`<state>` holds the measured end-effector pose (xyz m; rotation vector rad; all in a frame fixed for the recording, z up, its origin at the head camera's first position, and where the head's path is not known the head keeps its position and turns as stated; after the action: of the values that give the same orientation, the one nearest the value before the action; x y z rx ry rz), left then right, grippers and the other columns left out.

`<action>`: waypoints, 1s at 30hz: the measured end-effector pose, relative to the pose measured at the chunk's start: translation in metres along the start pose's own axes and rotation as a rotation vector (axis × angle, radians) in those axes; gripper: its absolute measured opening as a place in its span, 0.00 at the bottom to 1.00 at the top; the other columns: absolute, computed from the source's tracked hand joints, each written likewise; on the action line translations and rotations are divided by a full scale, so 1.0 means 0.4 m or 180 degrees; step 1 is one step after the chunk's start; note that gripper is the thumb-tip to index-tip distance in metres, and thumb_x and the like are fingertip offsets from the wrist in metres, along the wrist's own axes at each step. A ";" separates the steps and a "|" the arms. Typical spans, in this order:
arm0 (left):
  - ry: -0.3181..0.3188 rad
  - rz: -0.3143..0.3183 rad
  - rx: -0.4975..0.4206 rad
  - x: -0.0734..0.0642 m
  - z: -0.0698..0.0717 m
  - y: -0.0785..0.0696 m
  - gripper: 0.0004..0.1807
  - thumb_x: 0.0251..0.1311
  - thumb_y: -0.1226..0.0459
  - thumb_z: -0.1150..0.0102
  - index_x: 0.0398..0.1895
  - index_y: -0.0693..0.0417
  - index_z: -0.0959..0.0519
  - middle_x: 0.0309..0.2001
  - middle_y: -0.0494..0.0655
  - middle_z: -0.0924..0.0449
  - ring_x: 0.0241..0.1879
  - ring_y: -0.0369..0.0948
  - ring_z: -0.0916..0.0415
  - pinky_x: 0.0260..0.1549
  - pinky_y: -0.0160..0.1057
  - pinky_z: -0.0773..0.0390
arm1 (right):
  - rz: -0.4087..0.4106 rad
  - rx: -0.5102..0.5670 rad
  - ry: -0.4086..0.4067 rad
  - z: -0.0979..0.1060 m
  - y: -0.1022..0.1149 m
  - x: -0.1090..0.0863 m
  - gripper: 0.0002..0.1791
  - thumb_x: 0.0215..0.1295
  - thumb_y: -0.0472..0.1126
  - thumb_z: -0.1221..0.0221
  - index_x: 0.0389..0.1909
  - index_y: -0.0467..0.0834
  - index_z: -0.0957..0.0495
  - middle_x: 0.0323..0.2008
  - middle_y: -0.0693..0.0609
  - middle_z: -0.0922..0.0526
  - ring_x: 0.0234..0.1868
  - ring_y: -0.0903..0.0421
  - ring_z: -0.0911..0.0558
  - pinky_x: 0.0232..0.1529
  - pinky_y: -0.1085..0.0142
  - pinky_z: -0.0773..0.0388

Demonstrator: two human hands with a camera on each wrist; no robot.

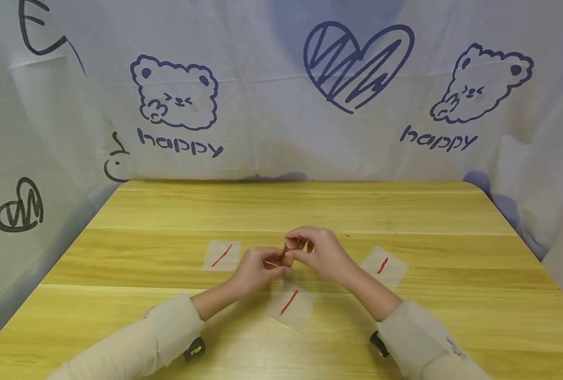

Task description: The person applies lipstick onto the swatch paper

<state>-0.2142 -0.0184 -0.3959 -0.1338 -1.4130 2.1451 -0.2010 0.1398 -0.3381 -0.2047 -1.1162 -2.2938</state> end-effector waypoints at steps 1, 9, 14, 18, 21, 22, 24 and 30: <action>-0.0009 0.0013 0.0009 0.004 0.001 0.002 0.11 0.64 0.77 0.33 0.47 0.76 0.16 0.44 0.67 0.13 0.44 0.57 0.13 0.43 0.36 0.12 | -0.0002 -0.0013 -0.0013 0.000 -0.002 0.003 0.12 0.61 0.25 0.30 0.46 0.28 0.16 0.35 0.45 0.13 0.36 0.59 0.20 0.35 0.69 0.21; -0.0149 0.0044 0.0117 0.046 0.007 0.011 0.11 0.63 0.77 0.33 0.47 0.77 0.16 0.44 0.67 0.13 0.44 0.58 0.13 0.43 0.37 0.12 | -0.0053 -0.0090 -0.0094 -0.002 -0.025 0.039 0.11 0.62 0.25 0.30 0.45 0.28 0.15 0.35 0.43 0.13 0.36 0.53 0.18 0.35 0.68 0.20; -0.0240 0.0027 0.0192 0.073 0.015 0.015 0.11 0.63 0.77 0.33 0.47 0.76 0.16 0.43 0.66 0.12 0.44 0.57 0.13 0.43 0.38 0.12 | -0.0110 -0.0163 -0.0132 -0.004 -0.051 0.063 0.11 0.62 0.25 0.31 0.45 0.27 0.15 0.36 0.40 0.12 0.36 0.50 0.18 0.34 0.67 0.20; -0.0301 0.0036 0.0310 0.090 0.019 0.023 0.10 0.63 0.76 0.31 0.46 0.75 0.15 0.42 0.65 0.12 0.43 0.55 0.12 0.41 0.38 0.12 | -0.0156 -0.0199 -0.0137 -0.007 -0.067 0.079 0.11 0.62 0.24 0.31 0.45 0.26 0.16 0.36 0.38 0.12 0.37 0.47 0.17 0.35 0.64 0.19; -0.0305 0.0026 0.0383 0.101 0.021 0.031 0.09 0.62 0.75 0.30 0.44 0.73 0.13 0.41 0.64 0.11 0.42 0.55 0.12 0.41 0.37 0.12 | -0.0202 -0.0197 -0.0127 -0.009 -0.071 0.085 0.11 0.63 0.25 0.32 0.46 0.27 0.15 0.37 0.38 0.12 0.38 0.46 0.16 0.36 0.64 0.20; -0.0287 0.0033 0.0381 0.104 0.021 0.035 0.09 0.62 0.75 0.30 0.44 0.73 0.13 0.41 0.64 0.11 0.42 0.55 0.12 0.41 0.37 0.12 | -0.0218 -0.0200 -0.0121 -0.010 -0.072 0.086 0.11 0.63 0.25 0.32 0.46 0.27 0.15 0.37 0.38 0.12 0.38 0.46 0.16 0.36 0.64 0.20; -0.0244 0.0027 0.0410 0.110 0.021 0.040 0.10 0.62 0.75 0.30 0.44 0.74 0.13 0.41 0.65 0.11 0.42 0.56 0.12 0.41 0.37 0.12 | -0.0243 -0.0211 -0.0107 -0.011 -0.075 0.088 0.11 0.63 0.26 0.32 0.46 0.27 0.15 0.38 0.38 0.12 0.39 0.45 0.16 0.35 0.65 0.21; -0.0119 0.0161 0.0428 0.124 0.016 0.056 0.11 0.62 0.75 0.29 0.45 0.74 0.14 0.41 0.65 0.12 0.41 0.55 0.12 0.40 0.36 0.13 | -0.0328 -0.0289 -0.0059 -0.017 -0.093 0.089 0.12 0.64 0.26 0.31 0.47 0.26 0.16 0.40 0.37 0.11 0.41 0.43 0.15 0.37 0.64 0.19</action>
<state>-0.2669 -0.0052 -0.4018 -0.0798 -1.2938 2.2874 -0.2502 0.1374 -0.3544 -0.2081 -1.0548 -2.4412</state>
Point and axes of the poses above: each hand's wrist, its own x-axis towards the middle knuckle, its own z-axis out of the back of the hand, y = z × x, the point moved 4 cm from there along x, towards the middle knuckle
